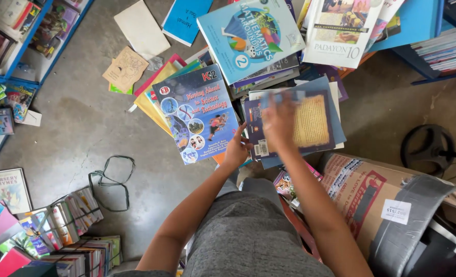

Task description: Sorting and organizing a large collection of books by moving them from piles into stacks

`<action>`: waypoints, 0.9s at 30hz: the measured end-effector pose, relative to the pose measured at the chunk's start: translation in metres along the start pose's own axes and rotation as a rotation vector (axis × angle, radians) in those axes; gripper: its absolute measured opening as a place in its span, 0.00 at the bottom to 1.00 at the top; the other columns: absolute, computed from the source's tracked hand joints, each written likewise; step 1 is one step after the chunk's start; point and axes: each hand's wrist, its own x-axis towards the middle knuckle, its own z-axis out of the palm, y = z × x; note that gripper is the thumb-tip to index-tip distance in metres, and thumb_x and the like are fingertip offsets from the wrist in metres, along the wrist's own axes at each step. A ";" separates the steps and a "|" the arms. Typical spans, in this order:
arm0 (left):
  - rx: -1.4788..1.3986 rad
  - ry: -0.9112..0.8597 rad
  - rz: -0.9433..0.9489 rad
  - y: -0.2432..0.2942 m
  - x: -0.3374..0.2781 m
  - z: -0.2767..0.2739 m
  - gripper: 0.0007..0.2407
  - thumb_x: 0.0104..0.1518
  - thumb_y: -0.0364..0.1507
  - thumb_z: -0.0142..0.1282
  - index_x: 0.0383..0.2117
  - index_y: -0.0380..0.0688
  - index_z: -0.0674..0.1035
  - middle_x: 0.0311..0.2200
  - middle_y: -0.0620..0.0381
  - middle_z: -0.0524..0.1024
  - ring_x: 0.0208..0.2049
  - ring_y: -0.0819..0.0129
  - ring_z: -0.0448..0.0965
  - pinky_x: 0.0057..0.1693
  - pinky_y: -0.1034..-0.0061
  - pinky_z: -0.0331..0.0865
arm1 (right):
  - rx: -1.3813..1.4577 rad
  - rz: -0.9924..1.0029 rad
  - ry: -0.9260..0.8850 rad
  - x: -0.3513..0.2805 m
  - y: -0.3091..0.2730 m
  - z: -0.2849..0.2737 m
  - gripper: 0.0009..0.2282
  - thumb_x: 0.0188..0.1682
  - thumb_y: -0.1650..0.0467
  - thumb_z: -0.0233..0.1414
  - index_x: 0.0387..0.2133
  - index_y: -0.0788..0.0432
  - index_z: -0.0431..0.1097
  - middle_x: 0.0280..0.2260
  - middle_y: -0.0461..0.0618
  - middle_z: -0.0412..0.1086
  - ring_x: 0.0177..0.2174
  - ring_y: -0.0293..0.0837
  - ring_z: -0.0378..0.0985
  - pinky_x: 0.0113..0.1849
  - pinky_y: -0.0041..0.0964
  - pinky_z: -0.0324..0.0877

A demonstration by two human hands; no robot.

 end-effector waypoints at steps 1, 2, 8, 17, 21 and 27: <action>-0.001 0.003 -0.004 -0.014 0.008 0.001 0.30 0.52 0.20 0.56 0.62 0.54 0.60 0.32 0.44 0.76 0.30 0.55 0.80 0.33 0.70 0.80 | 0.002 -0.002 -0.004 -0.006 -0.014 0.006 0.23 0.46 0.70 0.52 0.58 0.53 0.61 0.53 0.77 0.56 0.50 0.74 0.64 0.50 0.64 0.58; 0.072 0.009 -0.002 -0.027 0.017 0.003 0.21 0.52 0.22 0.55 0.54 0.49 0.65 0.32 0.46 0.77 0.31 0.53 0.81 0.34 0.66 0.78 | 0.071 -0.148 -0.095 -0.013 -0.025 0.012 0.22 0.49 0.67 0.47 0.59 0.53 0.59 0.56 0.72 0.55 0.54 0.68 0.60 0.53 0.61 0.53; -0.128 -0.047 -0.039 -0.019 0.011 0.001 0.19 0.54 0.23 0.58 0.53 0.38 0.70 0.32 0.41 0.77 0.25 0.58 0.81 0.27 0.72 0.81 | 0.085 -0.169 -0.053 -0.003 0.056 0.014 0.18 0.46 0.70 0.52 0.52 0.54 0.67 0.53 0.66 0.61 0.53 0.62 0.64 0.52 0.55 0.58; -0.188 -0.080 -0.051 0.000 0.007 -0.008 0.17 0.56 0.20 0.53 0.52 0.29 0.68 0.32 0.34 0.74 0.25 0.53 0.81 0.29 0.66 0.81 | -0.060 0.105 -0.025 -0.020 0.016 0.013 0.22 0.49 0.72 0.48 0.59 0.63 0.57 0.55 0.76 0.54 0.57 0.69 0.53 0.54 0.64 0.51; -0.250 -0.061 -0.066 -0.006 0.006 -0.006 0.17 0.55 0.19 0.54 0.51 0.27 0.69 0.33 0.32 0.75 0.23 0.53 0.81 0.30 0.65 0.81 | -0.032 -0.182 -0.125 -0.063 -0.006 -0.022 0.24 0.46 0.67 0.50 0.58 0.58 0.59 0.54 0.70 0.60 0.57 0.62 0.60 0.53 0.55 0.56; -0.404 -0.063 -0.107 -0.007 0.005 -0.005 0.17 0.55 0.19 0.55 0.50 0.23 0.68 0.34 0.30 0.75 0.24 0.55 0.80 0.30 0.65 0.81 | -0.285 0.184 0.012 -0.067 0.115 -0.048 0.22 0.49 0.71 0.48 0.58 0.67 0.60 0.53 0.78 0.58 0.54 0.68 0.60 0.53 0.62 0.53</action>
